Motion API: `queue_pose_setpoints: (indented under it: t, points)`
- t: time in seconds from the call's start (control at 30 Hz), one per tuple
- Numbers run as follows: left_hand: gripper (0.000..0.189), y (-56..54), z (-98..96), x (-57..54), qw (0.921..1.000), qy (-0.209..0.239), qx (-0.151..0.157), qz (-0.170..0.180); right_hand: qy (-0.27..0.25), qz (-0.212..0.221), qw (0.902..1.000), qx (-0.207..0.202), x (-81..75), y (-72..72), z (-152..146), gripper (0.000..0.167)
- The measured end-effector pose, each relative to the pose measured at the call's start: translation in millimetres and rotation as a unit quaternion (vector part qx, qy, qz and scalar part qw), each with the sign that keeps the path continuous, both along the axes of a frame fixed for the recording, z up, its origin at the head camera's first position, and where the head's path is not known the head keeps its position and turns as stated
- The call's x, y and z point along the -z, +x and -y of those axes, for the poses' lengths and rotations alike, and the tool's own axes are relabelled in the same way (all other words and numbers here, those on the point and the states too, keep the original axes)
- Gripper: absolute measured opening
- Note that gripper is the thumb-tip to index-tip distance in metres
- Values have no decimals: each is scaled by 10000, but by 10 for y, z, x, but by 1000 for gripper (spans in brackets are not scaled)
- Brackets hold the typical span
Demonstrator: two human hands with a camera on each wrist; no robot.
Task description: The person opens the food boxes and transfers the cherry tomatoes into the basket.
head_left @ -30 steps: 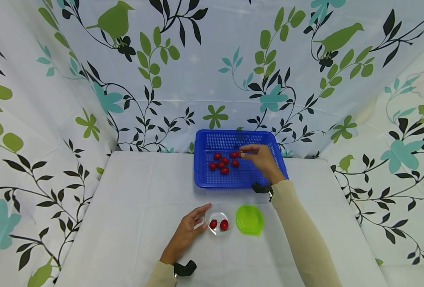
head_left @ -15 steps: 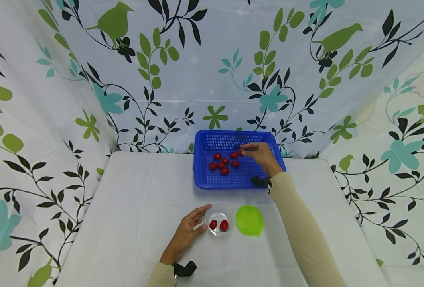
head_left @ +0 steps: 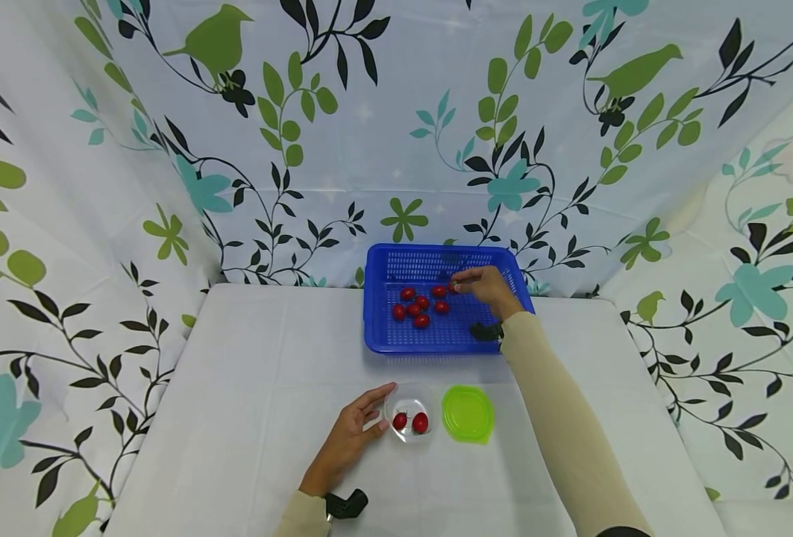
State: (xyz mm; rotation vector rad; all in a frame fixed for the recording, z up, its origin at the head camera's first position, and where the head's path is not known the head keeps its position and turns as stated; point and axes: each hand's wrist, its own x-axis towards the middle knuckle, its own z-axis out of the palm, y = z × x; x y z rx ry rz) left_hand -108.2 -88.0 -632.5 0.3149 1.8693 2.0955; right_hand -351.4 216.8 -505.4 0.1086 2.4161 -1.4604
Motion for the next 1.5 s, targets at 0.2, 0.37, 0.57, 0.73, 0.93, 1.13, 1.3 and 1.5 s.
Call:
queue_pose_setpoints:
  t: [0.2,0.37,0.57,0.73,0.93,1.13,1.3,1.5]
  points:
    - [57,-9,2,-9,9999,-22,54,-160,122,193,9997,-86,71,-69,-18,33]
    - [57,-8,-1,-25,9997,17,74,-214,215,347,9992,-36,151,-142,-22,32]
    - [57,-3,-2,-31,9997,31,92,-220,439,355,9984,-37,252,-213,-22,29]
    - [57,-5,-2,-25,9997,32,99,-202,649,360,9972,-124,293,-248,-23,28]
    - [57,4,-5,-50,9999,-15,74,-130,926,517,9942,-163,321,-279,9,26]
    - [57,7,-11,-60,10000,-63,44,15,1202,622,9906,-186,347,-282,53,24]
    - [57,12,-10,-76,9999,-92,11,116,1274,582,9900,-191,379,-289,74,24]
    - [57,13,1,-74,10000,-78,13,-7,1252,590,9903,-152,384,-284,107,21]
